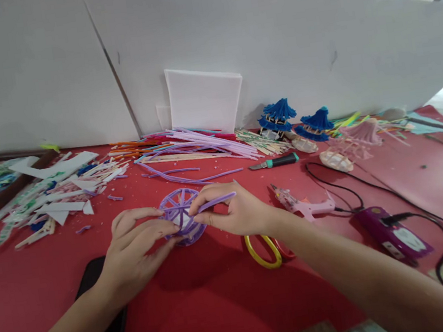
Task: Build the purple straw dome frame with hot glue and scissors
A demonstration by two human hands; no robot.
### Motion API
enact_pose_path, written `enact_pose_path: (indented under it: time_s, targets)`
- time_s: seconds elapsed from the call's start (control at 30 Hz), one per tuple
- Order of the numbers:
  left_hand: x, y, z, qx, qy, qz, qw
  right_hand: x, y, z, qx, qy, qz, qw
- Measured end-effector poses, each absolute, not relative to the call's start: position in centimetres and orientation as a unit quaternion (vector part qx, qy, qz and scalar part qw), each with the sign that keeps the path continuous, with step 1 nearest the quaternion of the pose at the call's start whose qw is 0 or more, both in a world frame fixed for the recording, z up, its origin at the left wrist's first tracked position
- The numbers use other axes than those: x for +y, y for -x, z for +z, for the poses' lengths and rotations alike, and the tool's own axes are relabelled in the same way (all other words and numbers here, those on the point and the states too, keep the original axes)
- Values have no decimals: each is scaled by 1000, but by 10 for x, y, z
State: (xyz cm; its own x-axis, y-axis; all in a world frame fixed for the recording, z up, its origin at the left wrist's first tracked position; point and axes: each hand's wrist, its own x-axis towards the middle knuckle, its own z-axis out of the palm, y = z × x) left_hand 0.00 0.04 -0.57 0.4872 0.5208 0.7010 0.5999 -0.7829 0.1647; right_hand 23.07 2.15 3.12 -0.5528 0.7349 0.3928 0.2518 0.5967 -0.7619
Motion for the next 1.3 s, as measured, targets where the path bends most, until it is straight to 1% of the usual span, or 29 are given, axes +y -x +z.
enact_pose_path:
  time_s: [0.23,0.4,0.67,0.83,0.97,1.13,1.2,1.3]
  targets:
    - [0,-1,-8,-326,850,-407,69,23,-231,27,-817,312,303,380]
    - [-2,1,-6,-332,858,-380,97,25,-232,24,-828,303,278,381]
    - [-5,-2,-2,-329,856,-394,66,26,-237,14,-835,287,284,373]
    - [-6,-4,-3,-351,857,-373,63,27,-238,7,-852,257,243,385]
    - [-4,-2,-5,-376,848,-370,59,25,-235,5,-850,238,275,381]
    - [-1,-1,-10,-426,823,-375,9,20,-232,3,-846,245,274,388]
    - [-2,-1,-13,-469,802,-368,-35,17,-231,2,-844,253,257,397]
    - [-3,-2,-14,-531,760,-353,-130,10,-229,-1,-843,263,224,412]
